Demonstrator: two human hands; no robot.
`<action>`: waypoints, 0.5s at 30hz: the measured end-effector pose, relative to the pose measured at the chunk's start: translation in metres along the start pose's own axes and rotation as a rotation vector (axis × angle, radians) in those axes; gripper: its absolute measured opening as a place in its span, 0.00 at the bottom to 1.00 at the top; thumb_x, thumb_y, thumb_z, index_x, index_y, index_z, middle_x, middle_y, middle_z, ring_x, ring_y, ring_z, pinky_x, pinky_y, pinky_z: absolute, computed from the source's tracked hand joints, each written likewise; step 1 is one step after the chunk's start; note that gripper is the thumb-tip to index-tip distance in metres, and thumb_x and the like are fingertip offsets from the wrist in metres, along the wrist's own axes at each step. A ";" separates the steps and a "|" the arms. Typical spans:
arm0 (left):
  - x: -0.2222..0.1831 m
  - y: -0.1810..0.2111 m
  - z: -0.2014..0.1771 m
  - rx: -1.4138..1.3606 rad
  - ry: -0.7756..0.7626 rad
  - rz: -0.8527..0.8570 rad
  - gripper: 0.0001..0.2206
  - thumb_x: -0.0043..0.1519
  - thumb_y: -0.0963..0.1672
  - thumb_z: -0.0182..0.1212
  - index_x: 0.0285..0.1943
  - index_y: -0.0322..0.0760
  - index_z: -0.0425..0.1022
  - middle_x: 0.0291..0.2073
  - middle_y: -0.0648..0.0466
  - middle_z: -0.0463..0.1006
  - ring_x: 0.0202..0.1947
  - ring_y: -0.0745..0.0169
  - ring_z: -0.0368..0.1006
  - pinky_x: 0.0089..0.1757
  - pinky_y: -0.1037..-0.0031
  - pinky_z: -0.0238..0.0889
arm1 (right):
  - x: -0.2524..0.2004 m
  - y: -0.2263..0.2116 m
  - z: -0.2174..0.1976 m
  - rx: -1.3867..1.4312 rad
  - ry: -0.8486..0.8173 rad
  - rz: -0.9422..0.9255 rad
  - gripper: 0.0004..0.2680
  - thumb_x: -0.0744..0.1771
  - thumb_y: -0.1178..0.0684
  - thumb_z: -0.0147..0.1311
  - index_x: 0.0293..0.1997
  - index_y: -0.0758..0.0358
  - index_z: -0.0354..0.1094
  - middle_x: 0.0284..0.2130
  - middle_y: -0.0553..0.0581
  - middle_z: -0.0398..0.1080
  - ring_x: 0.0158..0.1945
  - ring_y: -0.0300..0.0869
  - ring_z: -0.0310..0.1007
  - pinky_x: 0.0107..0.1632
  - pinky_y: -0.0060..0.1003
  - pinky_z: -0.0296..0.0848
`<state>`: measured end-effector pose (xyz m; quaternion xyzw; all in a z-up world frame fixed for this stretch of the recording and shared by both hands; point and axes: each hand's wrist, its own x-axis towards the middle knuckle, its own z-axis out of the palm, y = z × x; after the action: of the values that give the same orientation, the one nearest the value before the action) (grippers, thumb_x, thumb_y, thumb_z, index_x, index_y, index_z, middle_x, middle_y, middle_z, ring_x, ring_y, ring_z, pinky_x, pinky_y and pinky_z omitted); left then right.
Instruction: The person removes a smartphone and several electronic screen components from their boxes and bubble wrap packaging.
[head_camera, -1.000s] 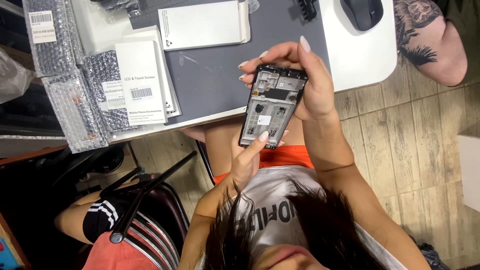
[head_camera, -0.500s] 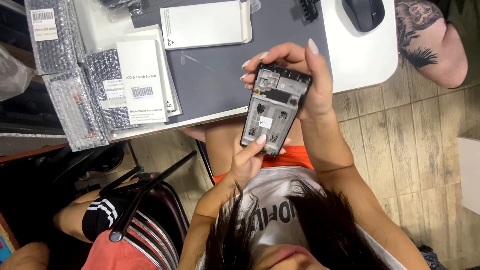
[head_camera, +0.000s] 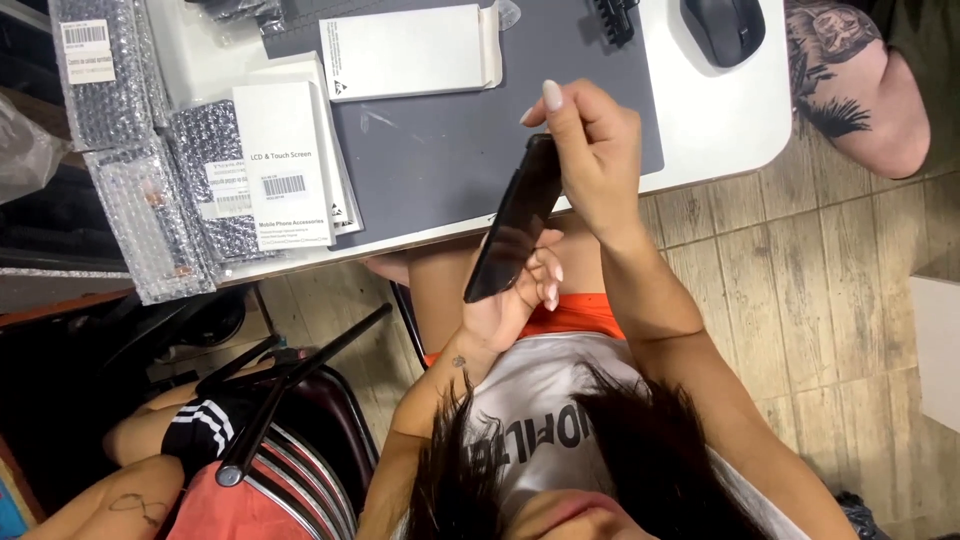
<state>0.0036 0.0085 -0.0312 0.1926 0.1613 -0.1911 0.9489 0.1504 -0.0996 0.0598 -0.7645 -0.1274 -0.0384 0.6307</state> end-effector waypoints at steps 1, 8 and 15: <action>0.000 0.003 0.000 -0.001 0.000 0.002 0.36 0.69 0.58 0.41 0.67 0.17 0.67 0.36 0.38 0.76 0.28 0.53 0.71 0.31 0.66 0.69 | 0.001 -0.001 -0.001 0.000 -0.002 -0.001 0.15 0.75 0.46 0.46 0.37 0.63 0.74 0.25 0.49 0.66 0.29 0.34 0.60 0.38 0.31 0.61; -0.004 0.020 0.010 -0.075 -0.095 -0.019 0.39 0.69 0.59 0.38 0.74 0.17 0.59 0.30 0.46 0.70 0.26 0.58 0.63 0.30 0.69 0.60 | 0.000 0.003 -0.004 0.036 -0.180 0.015 0.09 0.75 0.50 0.50 0.42 0.63 0.72 0.31 0.49 0.71 0.35 0.34 0.65 0.40 0.28 0.65; -0.001 0.027 0.019 0.064 -0.008 0.086 0.40 0.68 0.58 0.39 0.71 0.11 0.59 0.22 0.50 0.66 0.21 0.62 0.59 0.28 0.74 0.57 | 0.004 0.012 -0.022 0.129 -0.446 0.170 0.11 0.69 0.52 0.63 0.51 0.59 0.63 0.40 0.50 0.71 0.43 0.33 0.68 0.45 0.25 0.71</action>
<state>0.0186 0.0243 -0.0061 0.2287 0.1430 -0.1557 0.9503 0.1595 -0.1225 0.0537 -0.7202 -0.2009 0.1929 0.6354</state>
